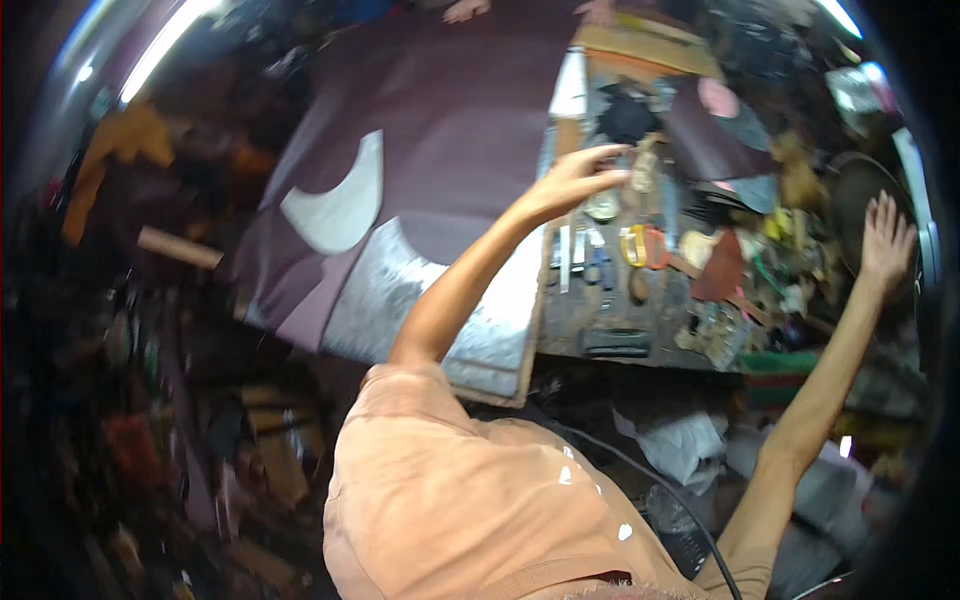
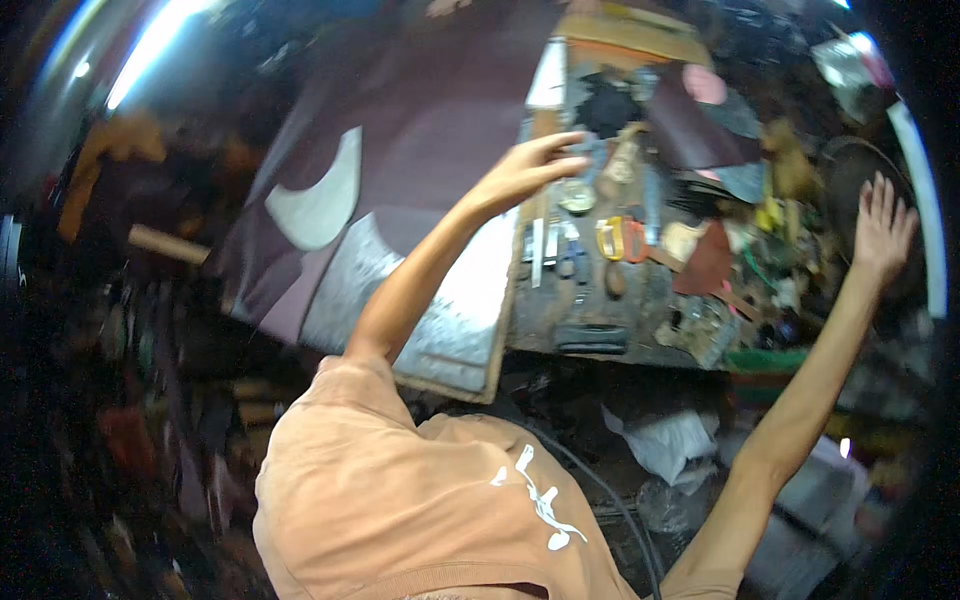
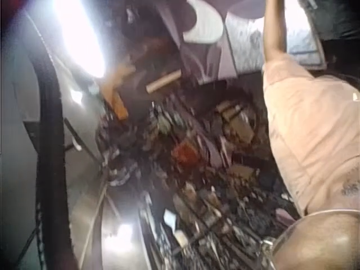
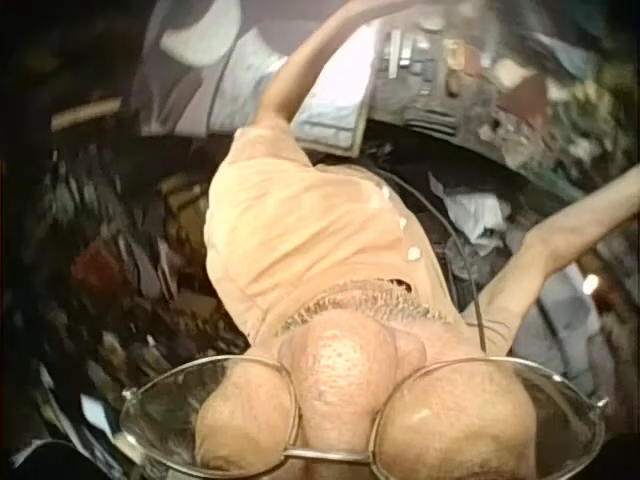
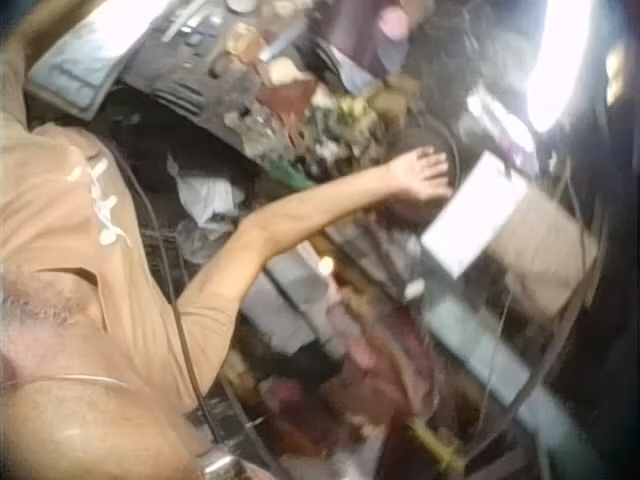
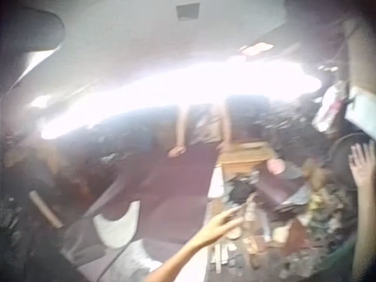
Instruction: Cutting a shoe pattern from a large piece of leather using a utility knife.
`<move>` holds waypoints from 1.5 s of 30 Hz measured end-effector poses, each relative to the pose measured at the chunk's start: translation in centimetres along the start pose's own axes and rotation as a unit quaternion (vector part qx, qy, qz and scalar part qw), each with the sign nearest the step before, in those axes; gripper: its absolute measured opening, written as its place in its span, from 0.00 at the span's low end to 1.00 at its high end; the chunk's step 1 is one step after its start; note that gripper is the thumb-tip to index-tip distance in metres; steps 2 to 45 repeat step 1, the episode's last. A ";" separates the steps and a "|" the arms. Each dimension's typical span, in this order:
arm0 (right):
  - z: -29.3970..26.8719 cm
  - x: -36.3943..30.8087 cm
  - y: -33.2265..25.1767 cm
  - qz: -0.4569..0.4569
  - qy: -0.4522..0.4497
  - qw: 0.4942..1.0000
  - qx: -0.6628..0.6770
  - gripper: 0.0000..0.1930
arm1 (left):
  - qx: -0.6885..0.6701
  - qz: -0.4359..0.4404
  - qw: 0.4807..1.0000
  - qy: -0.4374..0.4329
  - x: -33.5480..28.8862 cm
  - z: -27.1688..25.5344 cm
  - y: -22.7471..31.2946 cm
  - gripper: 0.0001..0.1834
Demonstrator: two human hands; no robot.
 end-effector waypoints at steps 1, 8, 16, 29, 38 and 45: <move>2.0 -1.4 4.5 0.035 -0.009 0.999 0.012 0.39 | -0.029 -0.076 0.986 0.147 -6.2 -6.0 -5.0 0.33; 2.0 -1.4 4.5 0.035 -0.009 0.999 0.012 0.39 | -0.029 -0.076 0.986 0.147 -6.2 -6.0 -5.0 0.33; 2.0 -1.4 4.5 0.035 -0.009 0.999 0.012 0.39 | -0.029 -0.076 0.986 0.147 -6.2 -6.0 -5.0 0.33; 2.0 -1.4 4.5 0.035 -0.009 0.999 0.012 0.39 | -0.029 -0.076 0.986 0.147 -6.2 -6.0 -5.0 0.33; 2.0 -1.4 4.5 0.035 -0.009 0.999 0.012 0.39 | -0.029 -0.076 0.986 0.147 -6.2 -6.0 -5.0 0.33; 2.0 -1.4 4.5 0.035 -0.009 0.999 0.012 0.39 | -0.029 -0.076 0.986 0.147 -6.2 -6.0 -5.0 0.33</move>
Point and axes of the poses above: each hand's wrist, its own x-axis towards the middle knuckle, its own z-axis out of the palm, y = z × x, the point moved 7 cm from there along x, towards the middle knuckle, and after that the axes turned 2 degrees about -z, right-handed, at the moved point
